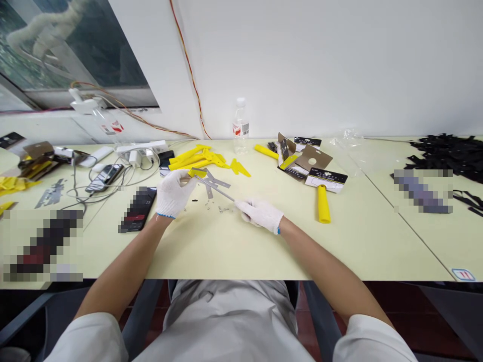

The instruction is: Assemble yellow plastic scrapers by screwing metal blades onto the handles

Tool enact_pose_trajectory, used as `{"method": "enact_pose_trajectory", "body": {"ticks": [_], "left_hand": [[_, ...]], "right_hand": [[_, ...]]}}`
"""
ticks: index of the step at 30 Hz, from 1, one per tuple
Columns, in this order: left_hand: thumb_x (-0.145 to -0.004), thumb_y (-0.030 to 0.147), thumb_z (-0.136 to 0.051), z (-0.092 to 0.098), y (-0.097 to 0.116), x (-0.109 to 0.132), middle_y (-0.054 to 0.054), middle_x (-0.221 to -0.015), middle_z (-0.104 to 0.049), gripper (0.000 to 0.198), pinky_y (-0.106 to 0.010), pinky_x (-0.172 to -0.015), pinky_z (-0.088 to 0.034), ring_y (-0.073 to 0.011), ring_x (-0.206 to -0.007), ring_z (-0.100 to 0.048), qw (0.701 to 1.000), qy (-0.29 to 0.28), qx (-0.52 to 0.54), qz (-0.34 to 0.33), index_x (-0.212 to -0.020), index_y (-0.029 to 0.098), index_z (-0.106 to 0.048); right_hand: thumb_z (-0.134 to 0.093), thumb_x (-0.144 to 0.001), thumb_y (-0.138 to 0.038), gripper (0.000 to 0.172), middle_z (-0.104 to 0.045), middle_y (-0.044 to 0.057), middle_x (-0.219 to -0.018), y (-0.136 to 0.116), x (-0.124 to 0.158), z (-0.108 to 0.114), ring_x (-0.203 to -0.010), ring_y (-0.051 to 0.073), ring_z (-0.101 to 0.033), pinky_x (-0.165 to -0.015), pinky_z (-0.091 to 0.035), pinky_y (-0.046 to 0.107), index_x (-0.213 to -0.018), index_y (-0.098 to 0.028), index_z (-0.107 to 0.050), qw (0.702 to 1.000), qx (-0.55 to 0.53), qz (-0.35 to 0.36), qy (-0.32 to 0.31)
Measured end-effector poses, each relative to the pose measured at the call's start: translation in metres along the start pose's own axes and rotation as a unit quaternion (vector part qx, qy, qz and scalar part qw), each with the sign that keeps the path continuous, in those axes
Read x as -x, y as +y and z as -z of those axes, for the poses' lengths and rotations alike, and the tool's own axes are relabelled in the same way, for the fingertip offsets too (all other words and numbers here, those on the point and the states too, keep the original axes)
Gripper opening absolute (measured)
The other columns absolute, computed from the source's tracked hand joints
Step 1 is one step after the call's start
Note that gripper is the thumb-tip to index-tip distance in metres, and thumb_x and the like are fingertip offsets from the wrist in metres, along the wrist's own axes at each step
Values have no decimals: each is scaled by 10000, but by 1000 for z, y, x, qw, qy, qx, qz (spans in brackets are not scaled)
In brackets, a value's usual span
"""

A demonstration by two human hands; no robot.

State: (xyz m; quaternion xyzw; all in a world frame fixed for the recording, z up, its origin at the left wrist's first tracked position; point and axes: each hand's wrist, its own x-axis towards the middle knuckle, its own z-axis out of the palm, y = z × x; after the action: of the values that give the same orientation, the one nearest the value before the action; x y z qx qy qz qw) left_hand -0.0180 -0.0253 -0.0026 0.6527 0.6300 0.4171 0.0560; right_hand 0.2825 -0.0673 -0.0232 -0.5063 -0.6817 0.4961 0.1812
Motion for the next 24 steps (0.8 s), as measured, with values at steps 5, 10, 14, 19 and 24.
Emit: {"method": "enact_pose_trajectory", "body": {"ticks": [5,10,14,19,24], "left_hand": [[-990,323,-758,-6,-1,-1,-95,-1099,-798,161,-386,-891,-618,-237,-962,-722,999,-29,27,-5,-1079,201,-814],[-1072,412,-714,-8,-4,3,-108,-1259,-741,315,-419,-966,-637,-229,-1084,-720,999,-31,30,-6,-1247,153,-746],[-1076,430,-710,-6,-4,4,-109,-1264,-730,338,-428,-970,-642,-224,-1089,-721,999,-21,28,-5,-1274,157,-726],[-1002,291,-733,-4,-4,2,-100,-1092,-796,121,-395,-934,-616,-242,-994,-714,1000,-6,27,-9,-1059,202,-793],[-914,242,-723,-3,-2,3,-92,-1053,-805,119,-388,-931,-619,-265,-993,-745,999,-20,3,-25,-1013,237,-791]], "right_hand": [[-578,-1048,-724,562,-501,-50,-548,6,-2,4,-427,109,-384,-401,-315,242,-997,-180,-709,1000,8,3,-11],[-695,-1080,-532,387,-744,60,-1004,4,-2,1,-782,164,-689,-687,-604,301,-1190,-162,-726,997,49,14,63],[-694,-1104,-430,365,-700,120,-1389,1,-2,-4,-1144,240,-721,-983,-641,444,-1385,-197,-703,991,76,27,103],[-630,-1108,-552,390,-763,84,-1134,2,-3,-4,-923,199,-723,-841,-630,367,-1217,-195,-745,994,72,39,72],[-361,-1076,-786,669,-494,-41,-564,12,-3,1,-429,134,-395,-440,-387,261,-977,-220,-704,998,0,45,-35]]}}
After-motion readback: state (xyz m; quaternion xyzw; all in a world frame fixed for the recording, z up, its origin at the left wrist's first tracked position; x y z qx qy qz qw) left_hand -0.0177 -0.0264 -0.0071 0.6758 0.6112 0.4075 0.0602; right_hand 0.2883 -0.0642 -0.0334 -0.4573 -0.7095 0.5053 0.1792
